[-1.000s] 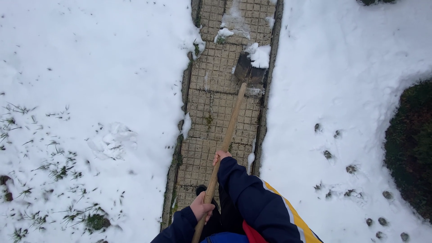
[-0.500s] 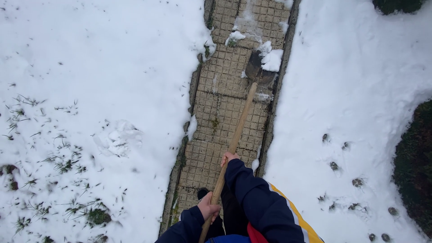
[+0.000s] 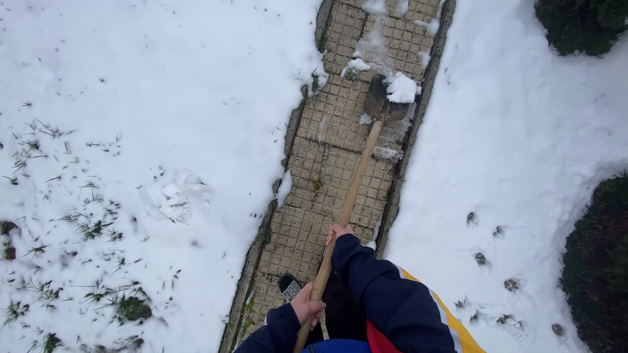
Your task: Clearing snow from a tiled walkway using a shovel
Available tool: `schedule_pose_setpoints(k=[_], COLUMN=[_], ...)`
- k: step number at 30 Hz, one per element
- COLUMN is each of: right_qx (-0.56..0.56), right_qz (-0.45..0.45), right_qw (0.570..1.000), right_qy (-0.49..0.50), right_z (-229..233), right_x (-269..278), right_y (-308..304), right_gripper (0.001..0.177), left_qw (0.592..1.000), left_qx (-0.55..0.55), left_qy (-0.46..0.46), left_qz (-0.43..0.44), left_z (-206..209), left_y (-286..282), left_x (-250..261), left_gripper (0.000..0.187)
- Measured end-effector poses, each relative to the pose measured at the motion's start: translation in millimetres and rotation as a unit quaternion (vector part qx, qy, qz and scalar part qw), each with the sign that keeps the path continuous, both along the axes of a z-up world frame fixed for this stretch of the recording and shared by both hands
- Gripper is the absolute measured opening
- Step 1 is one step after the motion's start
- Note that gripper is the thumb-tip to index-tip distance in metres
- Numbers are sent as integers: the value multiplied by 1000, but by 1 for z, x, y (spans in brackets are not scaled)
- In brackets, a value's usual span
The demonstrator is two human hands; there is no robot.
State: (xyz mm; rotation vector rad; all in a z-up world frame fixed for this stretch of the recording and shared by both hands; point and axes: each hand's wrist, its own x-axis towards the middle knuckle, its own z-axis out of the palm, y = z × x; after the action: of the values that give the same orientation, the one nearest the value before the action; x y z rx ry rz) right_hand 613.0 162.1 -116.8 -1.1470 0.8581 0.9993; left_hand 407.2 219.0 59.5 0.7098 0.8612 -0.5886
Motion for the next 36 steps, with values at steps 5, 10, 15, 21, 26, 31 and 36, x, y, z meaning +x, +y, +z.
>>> schedule_pose_setpoints(k=[5, 10, 15, 21, 26, 31, 36], right_qx=[-36, -18, -45, -68, -87, -101, -127], right_qz=[53, 118, 192, 333, 504, 647, 760], right_qw=[998, 992, 979, 934, 847, 738, 606], right_qy=[13, -46, -50, -111, -144, -162, -197], right_z=[11, 35, 59, 72, 116, 104, 110], right_x=[-16, -56, -107, -186, -238, -293, -335], right_y=[24, 60, 106, 158, 197, 219, 226], right_gripper=[18, 21, 18, 30, 26, 45, 69], left_qw=[1000, 995, 976, 890, 790, 586, 516], left_qx=[8, -21, -58, -177, -260, -384, -382], left_qy=[6, -32, -32, -91, -231, -398, -453], left_qz=[25, 89, 208, 409, 504, 592, 619], left_z=[15, 33, 35, 40, 35, 11, 49], left_y=[8, 24, 27, 21, 9, -24, -25], left_x=[-27, -71, -132, -201, -244, -278, -293], left_gripper=[39, 48, 42, 34, 28, 31, 22])
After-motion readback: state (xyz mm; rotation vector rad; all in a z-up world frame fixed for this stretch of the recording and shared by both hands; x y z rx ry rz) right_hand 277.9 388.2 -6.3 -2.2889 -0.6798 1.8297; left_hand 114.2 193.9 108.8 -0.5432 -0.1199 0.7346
